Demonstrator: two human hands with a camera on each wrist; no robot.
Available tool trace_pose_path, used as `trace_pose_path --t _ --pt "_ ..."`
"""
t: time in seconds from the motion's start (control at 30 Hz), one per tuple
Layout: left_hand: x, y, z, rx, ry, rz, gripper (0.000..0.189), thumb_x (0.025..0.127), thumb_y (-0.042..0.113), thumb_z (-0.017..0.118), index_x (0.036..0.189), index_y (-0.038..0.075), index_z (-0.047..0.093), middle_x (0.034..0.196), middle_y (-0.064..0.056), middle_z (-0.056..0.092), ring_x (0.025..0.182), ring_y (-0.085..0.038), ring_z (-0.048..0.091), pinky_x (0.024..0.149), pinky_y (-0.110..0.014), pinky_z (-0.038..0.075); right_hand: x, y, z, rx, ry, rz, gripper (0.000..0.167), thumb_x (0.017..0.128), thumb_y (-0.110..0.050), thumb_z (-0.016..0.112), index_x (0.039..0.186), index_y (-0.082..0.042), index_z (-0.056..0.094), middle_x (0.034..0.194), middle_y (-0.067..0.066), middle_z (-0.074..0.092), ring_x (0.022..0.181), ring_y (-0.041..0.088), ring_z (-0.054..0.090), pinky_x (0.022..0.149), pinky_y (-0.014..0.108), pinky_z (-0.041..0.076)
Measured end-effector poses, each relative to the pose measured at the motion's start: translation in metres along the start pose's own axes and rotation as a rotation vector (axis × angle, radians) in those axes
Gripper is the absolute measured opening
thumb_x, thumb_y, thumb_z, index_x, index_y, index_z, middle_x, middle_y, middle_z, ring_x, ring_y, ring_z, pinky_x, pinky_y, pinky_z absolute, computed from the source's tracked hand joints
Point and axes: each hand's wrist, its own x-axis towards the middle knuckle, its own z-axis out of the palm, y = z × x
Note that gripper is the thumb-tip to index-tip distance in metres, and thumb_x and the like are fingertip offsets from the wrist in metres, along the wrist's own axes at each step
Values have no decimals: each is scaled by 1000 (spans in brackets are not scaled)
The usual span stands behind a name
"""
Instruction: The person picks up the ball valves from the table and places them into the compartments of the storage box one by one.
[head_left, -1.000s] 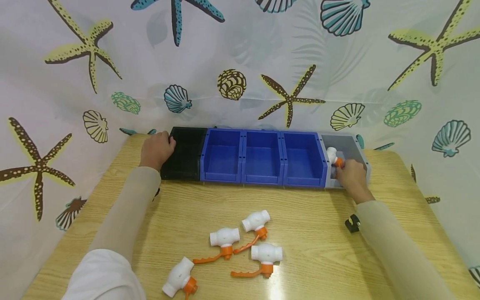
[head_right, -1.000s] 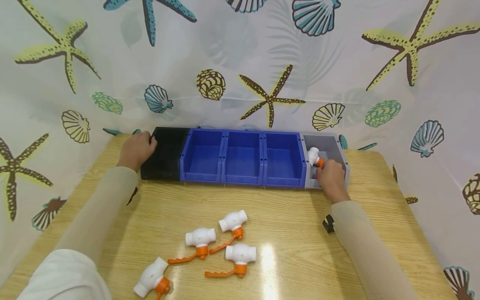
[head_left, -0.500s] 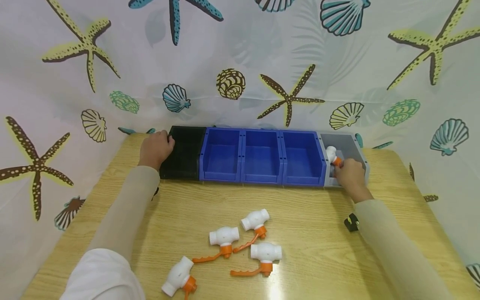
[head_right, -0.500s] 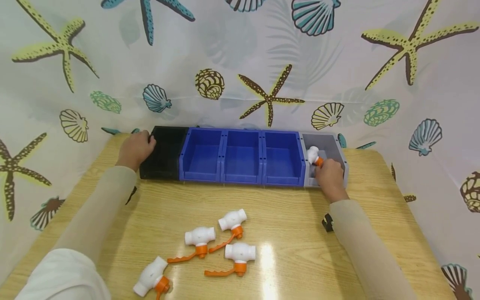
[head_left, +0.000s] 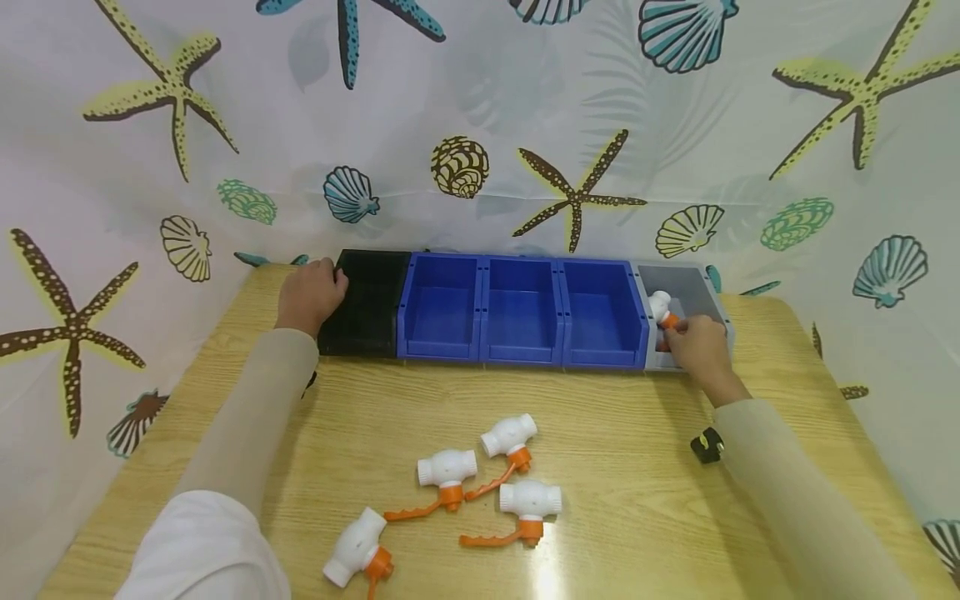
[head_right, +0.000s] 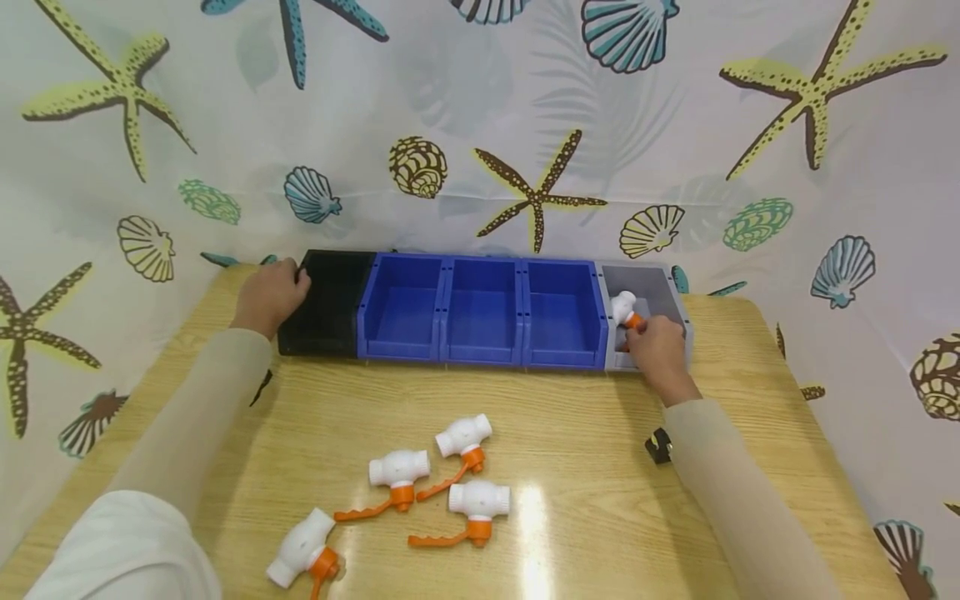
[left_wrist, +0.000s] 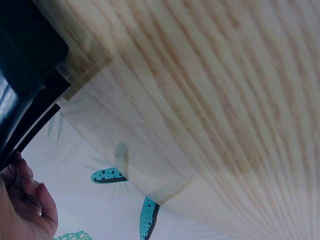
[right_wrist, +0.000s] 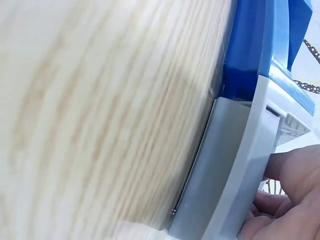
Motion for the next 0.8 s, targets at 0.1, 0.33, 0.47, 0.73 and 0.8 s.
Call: trace_pose_path --t 0.1,0.33,0.47,0.73,0.8 --pt "0 0 1 -1 -7 3 34 95 25 38 88 -5 53 76 -20 55 64 -33 53 62 -48 44 -5 -1 -5 52 15 -18 29 90 -12 50 96 13 65 85 22 63 69 27 55 54 32 42" --pt "1 -1 0 -11 -14 2 35 95 25 38 89 -6 53 76 -20 55 64 -34 54 62 -48 45 -22 -10 -23 155 7 -17 37 94 -21 48 108 11 61 90 22 67 73 26 68 57 26 49" --pt "1 0 -2 -12 -25 5 34 95 25 38 88 -5 52 75 -20 54 63 -33 53 61 -48 44 -39 -21 -32 214 -2 -64 39 95 -27 47 104 8 63 86 20 68 72 25 68 56 22 49" --pt "-2 1 -4 -23 -26 2 34 95 24 39 88 -6 53 77 -21 55 65 -35 54 63 -49 44 -79 -55 -35 373 -124 -172 39 96 -29 50 102 6 64 89 19 67 73 22 68 66 29 53" --pt "-3 1 -3 -22 -24 -1 34 95 25 39 90 -6 53 78 -21 56 67 -35 55 64 -49 45 -89 -64 -34 346 -164 -199 40 95 -35 51 103 2 65 85 12 69 74 21 67 69 33 53"
